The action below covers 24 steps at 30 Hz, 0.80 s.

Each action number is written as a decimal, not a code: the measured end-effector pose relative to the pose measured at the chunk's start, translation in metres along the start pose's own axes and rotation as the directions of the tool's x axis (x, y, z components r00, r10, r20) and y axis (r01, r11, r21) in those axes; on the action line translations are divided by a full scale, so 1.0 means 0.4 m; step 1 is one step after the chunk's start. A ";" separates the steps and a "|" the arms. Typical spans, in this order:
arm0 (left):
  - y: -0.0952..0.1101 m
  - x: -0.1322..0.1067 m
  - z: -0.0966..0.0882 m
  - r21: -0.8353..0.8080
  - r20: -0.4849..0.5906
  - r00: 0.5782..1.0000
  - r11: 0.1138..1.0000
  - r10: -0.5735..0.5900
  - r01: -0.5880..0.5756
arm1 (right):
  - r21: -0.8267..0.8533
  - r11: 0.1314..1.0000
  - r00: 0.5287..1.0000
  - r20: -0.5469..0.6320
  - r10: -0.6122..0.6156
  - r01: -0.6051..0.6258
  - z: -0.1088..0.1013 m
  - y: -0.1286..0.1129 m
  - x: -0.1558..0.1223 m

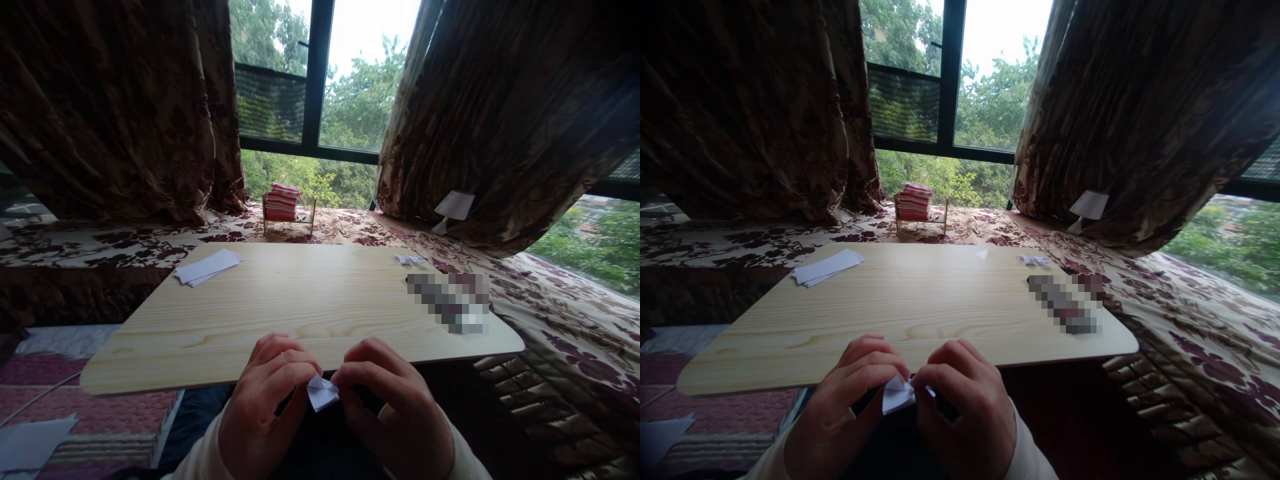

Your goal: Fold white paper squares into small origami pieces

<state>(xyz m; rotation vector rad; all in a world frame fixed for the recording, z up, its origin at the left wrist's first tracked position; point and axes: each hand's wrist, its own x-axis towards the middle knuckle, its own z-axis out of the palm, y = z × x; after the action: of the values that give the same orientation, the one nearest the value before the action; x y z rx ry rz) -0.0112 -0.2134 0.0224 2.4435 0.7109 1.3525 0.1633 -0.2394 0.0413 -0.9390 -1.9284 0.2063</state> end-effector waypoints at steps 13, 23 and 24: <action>-0.005 -0.017 0.041 -0.342 -0.040 0.807 0.767 -0.589 0.543 | 0.056 0.995 0.988 -0.127 0.089 -0.082 -0.011 0.019 -0.017; -0.012 0.032 0.096 -0.782 0.008 0.557 0.342 -0.830 0.521 | -0.205 0.979 0.991 -0.127 -0.029 0.002 0.061 0.059 -0.069; -0.009 0.036 0.097 -0.788 0.008 0.555 0.336 -0.832 0.516 | -0.225 0.974 0.993 -0.117 -0.029 0.001 0.065 0.062 -0.067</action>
<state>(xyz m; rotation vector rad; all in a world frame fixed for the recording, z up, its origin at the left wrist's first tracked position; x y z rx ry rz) 0.0271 -0.2022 0.0105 0.9745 0.9299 1.3558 0.1620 -0.2347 -0.0034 -1.0595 -1.8729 -0.0783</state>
